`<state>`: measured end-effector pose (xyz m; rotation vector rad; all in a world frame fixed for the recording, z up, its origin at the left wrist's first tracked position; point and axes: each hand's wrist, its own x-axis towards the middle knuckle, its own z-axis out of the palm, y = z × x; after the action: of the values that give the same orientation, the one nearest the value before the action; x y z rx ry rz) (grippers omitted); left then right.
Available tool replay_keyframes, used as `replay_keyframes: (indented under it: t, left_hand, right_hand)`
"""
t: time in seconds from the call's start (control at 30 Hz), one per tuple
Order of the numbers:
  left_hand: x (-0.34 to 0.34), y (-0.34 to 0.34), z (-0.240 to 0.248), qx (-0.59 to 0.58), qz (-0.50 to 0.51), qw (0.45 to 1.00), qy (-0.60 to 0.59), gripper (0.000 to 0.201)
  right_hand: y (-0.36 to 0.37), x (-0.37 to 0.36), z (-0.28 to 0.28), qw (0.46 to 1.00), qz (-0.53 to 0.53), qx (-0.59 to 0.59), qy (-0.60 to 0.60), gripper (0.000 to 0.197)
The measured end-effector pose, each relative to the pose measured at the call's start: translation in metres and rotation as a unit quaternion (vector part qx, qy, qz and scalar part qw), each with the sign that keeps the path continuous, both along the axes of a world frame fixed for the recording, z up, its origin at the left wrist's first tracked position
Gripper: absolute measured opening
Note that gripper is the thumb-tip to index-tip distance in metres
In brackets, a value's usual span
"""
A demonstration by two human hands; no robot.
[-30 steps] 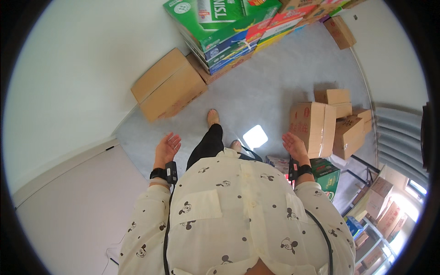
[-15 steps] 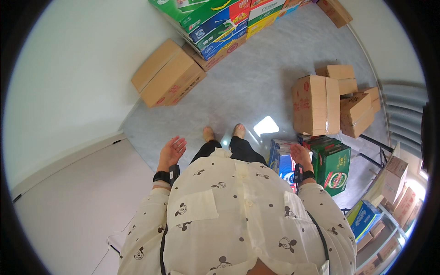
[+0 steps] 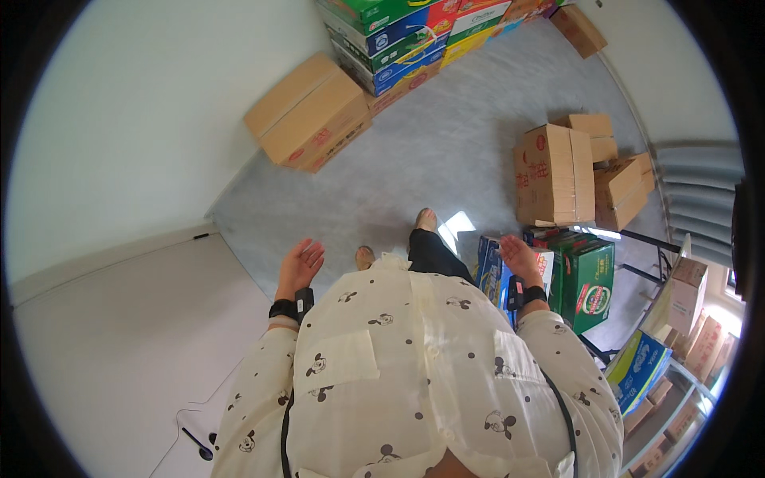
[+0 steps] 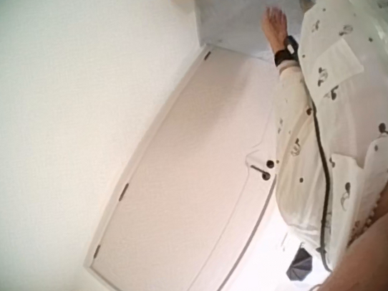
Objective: The person picks up cardboard boxes containing canned beverages from the floor and places them onto existing stacks against a wall.
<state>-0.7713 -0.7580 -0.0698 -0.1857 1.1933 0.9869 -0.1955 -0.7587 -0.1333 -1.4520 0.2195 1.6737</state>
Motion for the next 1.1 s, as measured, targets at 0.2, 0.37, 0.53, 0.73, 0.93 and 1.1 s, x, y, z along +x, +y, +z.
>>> replay_keyframes:
  t: [0.2, 0.37, 0.53, 0.73, 0.93, 1.1]
  left_hand:
    - [-0.07, -0.056, -0.027, -0.032, 0.028, 0.999, 0.023, 0.034]
    - [-0.1, -0.075, -0.043, -0.027, 0.008, 1.0, -0.004, 0.035]
    - [-0.108, -0.065, -0.038, 0.013, -0.04, 0.999, -0.015, 0.036]
    - [-0.12, -0.081, -0.033, 0.036, -0.055, 0.998, -0.011, 0.04]
    - [-0.128, -0.11, -0.032, 0.007, -0.033, 0.999, -0.009, 0.039]
    - [-0.13, -0.114, -0.036, 0.002, -0.035, 0.999, -0.01, 0.036]
  right_hand:
    - [-0.047, -0.082, 0.004, 0.999, 0.027, 0.009, -0.037, 0.025]
    - [-0.109, -0.113, 0.003, 0.999, -0.023, -0.023, -0.01, 0.025]
    - [-0.163, -0.116, -0.008, 0.996, -0.057, -0.055, -0.029, 0.024]
    - [-0.193, -0.12, -0.007, 0.995, -0.073, -0.066, -0.016, 0.023]
    - [-0.189, -0.134, 0.007, 0.996, -0.075, -0.037, -0.013, 0.025]
    - [-0.178, -0.144, 0.015, 0.998, -0.063, -0.009, -0.014, 0.031]
